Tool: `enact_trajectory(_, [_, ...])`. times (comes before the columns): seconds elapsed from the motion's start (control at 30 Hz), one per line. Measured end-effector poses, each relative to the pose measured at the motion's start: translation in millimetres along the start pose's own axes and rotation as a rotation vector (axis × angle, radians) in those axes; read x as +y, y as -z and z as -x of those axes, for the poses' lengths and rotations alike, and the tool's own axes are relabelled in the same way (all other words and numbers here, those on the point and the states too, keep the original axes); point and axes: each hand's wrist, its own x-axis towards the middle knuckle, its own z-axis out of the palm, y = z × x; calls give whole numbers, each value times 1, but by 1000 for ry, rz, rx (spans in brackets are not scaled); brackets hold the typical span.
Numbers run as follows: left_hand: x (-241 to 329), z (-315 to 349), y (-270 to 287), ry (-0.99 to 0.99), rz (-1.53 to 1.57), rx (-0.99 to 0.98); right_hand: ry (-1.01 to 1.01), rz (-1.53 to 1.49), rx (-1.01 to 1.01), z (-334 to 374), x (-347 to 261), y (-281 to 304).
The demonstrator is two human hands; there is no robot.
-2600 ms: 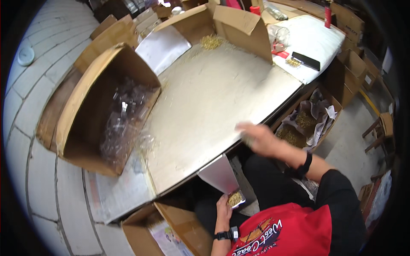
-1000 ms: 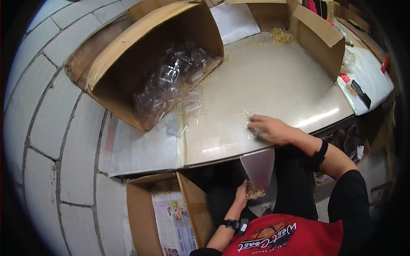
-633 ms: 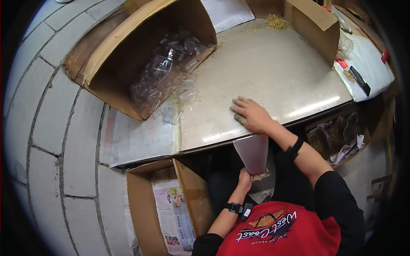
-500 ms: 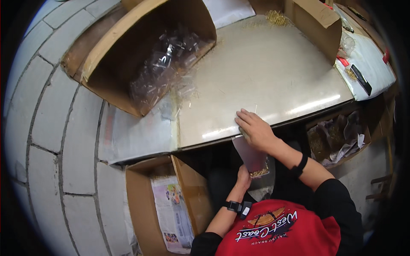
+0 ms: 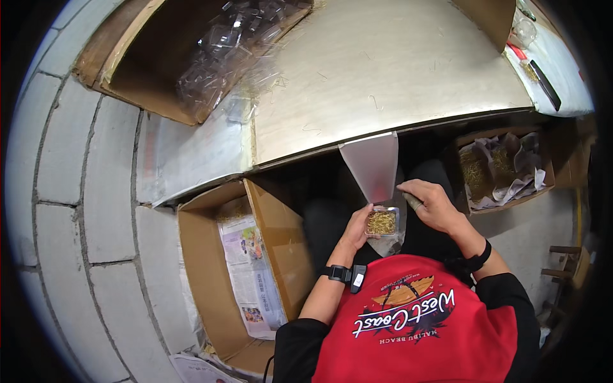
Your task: The person scoops loose yellow noodles from a table into small clear plastic bags using a cylindrical scoop. They seal the bags and place them into a cardboard box lined with newspaper. The person repeats this process multiple times, occasionally gathering scattered noodles from the table surface.
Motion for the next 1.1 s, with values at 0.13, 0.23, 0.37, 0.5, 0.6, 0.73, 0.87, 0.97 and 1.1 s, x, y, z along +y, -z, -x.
enact_trajectory(0.13, [19, 24, -11, -95, -184, -31, 14, -57, -22, 7, -2, -18])
enact_trajectory(0.23, [35, 37, -24, -109, -61, -30, 138, -20, -19, 7, -13, -32])
enact_trajectory(0.37, [49, 47, -42, -200, -3, -48, 361, 68, -1, 3, -28, -49])
enact_trajectory(0.5, [54, 51, -53, -305, 41, -7, 365, -31, 21, -3, -35, -45])
enact_trajectory(0.6, [63, 57, -50, -342, -7, -20, 326, -130, 171, -8, -40, -25])
enact_trajectory(0.73, [70, 55, -38, -415, -91, -17, 104, -111, 324, -8, -26, -15])
enact_trajectory(0.87, [80, 63, -48, -358, 58, -51, -352, -577, 138, -13, -28, -23])
enact_trajectory(0.97, [76, 59, -46, -384, -87, 1, -497, -695, 68, -22, -21, -35])
enact_trajectory(1.1, [75, 61, -44, -402, -90, 21, -551, -566, 50, -30, -17, -38])
